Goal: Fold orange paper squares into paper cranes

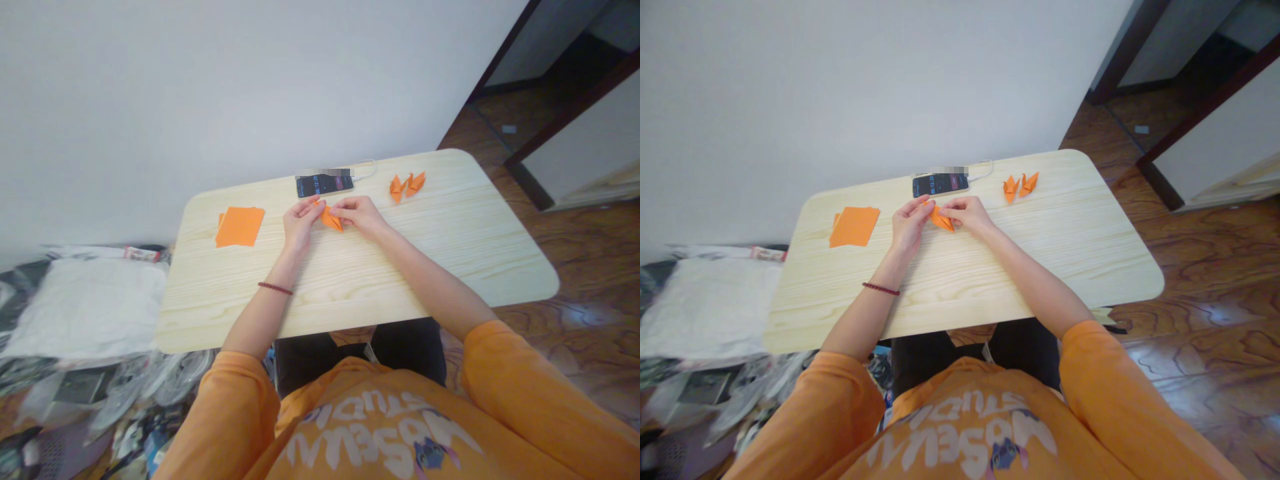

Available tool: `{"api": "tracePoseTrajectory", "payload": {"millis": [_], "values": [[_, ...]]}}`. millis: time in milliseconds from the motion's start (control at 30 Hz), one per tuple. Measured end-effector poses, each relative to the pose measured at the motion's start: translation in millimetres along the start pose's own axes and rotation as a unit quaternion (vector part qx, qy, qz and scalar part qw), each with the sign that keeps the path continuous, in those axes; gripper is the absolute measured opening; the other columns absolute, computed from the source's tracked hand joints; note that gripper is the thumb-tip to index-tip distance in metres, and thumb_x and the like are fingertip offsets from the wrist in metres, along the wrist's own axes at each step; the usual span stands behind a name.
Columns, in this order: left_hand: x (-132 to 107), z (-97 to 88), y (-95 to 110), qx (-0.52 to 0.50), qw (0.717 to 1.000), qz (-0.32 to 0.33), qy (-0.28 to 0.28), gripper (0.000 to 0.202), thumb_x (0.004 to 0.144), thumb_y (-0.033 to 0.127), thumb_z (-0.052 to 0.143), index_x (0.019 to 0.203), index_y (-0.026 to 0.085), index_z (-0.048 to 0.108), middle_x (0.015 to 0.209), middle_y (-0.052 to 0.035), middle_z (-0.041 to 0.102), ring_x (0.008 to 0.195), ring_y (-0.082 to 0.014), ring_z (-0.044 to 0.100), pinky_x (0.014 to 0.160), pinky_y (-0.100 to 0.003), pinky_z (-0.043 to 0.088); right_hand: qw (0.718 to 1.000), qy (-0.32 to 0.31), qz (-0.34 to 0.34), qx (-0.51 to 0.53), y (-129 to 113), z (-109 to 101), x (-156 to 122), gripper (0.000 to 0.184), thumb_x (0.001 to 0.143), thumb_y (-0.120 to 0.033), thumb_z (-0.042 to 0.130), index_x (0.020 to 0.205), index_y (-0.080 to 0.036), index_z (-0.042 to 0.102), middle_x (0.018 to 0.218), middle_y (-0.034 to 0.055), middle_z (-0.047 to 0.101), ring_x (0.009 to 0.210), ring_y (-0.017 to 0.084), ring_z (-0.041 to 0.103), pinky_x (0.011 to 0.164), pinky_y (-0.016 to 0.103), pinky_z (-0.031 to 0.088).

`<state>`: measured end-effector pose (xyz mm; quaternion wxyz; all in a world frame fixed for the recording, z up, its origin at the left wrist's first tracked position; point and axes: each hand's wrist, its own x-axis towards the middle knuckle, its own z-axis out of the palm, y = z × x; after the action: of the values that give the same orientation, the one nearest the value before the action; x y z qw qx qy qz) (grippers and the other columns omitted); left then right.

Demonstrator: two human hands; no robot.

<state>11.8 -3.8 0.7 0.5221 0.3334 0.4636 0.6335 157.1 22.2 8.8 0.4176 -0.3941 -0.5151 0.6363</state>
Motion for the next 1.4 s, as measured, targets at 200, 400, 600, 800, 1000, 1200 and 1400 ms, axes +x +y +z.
{"api": "tracePoseTrajectory", "payload": {"millis": [200, 400, 600, 800, 1000, 1200, 1400], "values": [[0.0, -0.5, 0.3, 0.015, 1.0, 0.016, 0.015, 0.043, 0.054, 0.033, 0.084, 0.091, 0.016, 0.07, 0.085, -0.0075, 0.073, 0.091, -0.02, 0.069, 0.089, -0.034, 0.05, 1.0, 0.009, -0.001, 0.004, -1.6, 0.5, -0.6, 0.039, 0.05, -0.043, 0.084, 0.063, -0.012, 0.065, 0.043, -0.0038, 0.05, 0.042, 0.004, 0.035, 0.043, 0.022, 0.022], [1.0, -1.9, 0.1, 0.022, 0.999, 0.025, 0.027, 0.043, 0.054, 0.032, 0.084, 0.092, 0.016, 0.07, 0.083, -0.007, 0.073, 0.09, -0.0202, 0.069, 0.087, -0.034, 0.051, 1.0, 0.024, 0.007, 0.011, -1.6, 1.2, 0.4, 0.04, 0.046, -0.041, 0.085, 0.062, -0.012, 0.064, 0.044, -0.0033, 0.052, 0.042, 0.004, 0.037, 0.043, 0.022, 0.023], [1.7, -2.6, -0.9, 0.017, 0.999, 0.03, 0.024, 0.04, 0.055, 0.03, 0.083, 0.091, 0.018, 0.07, 0.084, -0.0061, 0.073, 0.09, -0.0193, 0.069, 0.089, -0.034, 0.051, 1.0, 0.026, 0.011, 0.011, -2.6, 1.8, -0.1, 0.038, 0.046, -0.039, 0.086, 0.06, -0.012, 0.063, 0.045, -0.0029, 0.053, 0.042, 0.005, 0.038, 0.043, 0.022, 0.023], [2.8, -3.0, -1.6, 0.02, 0.999, 0.025, 0.029, 0.041, 0.055, 0.032, 0.083, 0.091, 0.016, 0.07, 0.085, -0.0075, 0.073, 0.095, -0.0212, 0.068, 0.09, -0.035, 0.05, 1.0, 0.024, 0.011, 0.001, -0.6, 0.6, 0.6, 0.032, 0.052, -0.034, 0.085, 0.062, -0.012, 0.064, 0.046, -0.0023, 0.052, 0.043, 0.005, 0.038, 0.043, 0.022, 0.024], [3.3, -4.0, -2.1, 0.022, 0.999, 0.028, 0.038, 0.04, 0.055, 0.032, 0.084, 0.089, 0.017, 0.07, 0.087, -0.0077, 0.073, 0.097, -0.0217, 0.068, 0.09, -0.035, 0.051, 0.999, 0.03, 0.013, 0.005, 1.4, -0.5, 2.1, 0.031, 0.05, -0.033, 0.085, 0.061, -0.012, 0.065, 0.046, -0.0021, 0.053, 0.042, 0.005, 0.038, 0.043, 0.022, 0.024], [3.1, -4.6, -1.8, 0.024, 0.999, 0.034, 0.034, 0.043, 0.054, 0.034, 0.084, 0.091, 0.018, 0.07, 0.086, -0.007, 0.073, 0.095, -0.0211, 0.068, 0.09, -0.035, 0.051, 0.999, 0.03, 0.012, 0.005, 0.3, 0.4, 1.3, 0.032, 0.049, -0.033, 0.085, 0.061, -0.012, 0.064, 0.046, -0.0021, 0.054, 0.042, 0.005, 0.038, 0.043, 0.022, 0.024], [3.8, -4.7, -1.6, 0.02, 0.999, 0.033, 0.036, 0.041, 0.055, 0.032, 0.083, 0.091, 0.016, 0.07, 0.086, -0.0082, 0.073, 0.096, -0.0219, 0.068, 0.089, -0.035, 0.051, 1.0, 0.024, 0.014, -0.004, -0.8, 1.3, 1.2, 0.032, 0.051, -0.034, 0.084, 0.063, -0.012, 0.064, 0.047, -0.0016, 0.054, 0.043, 0.005, 0.039, 0.043, 0.022, 0.025]]}}
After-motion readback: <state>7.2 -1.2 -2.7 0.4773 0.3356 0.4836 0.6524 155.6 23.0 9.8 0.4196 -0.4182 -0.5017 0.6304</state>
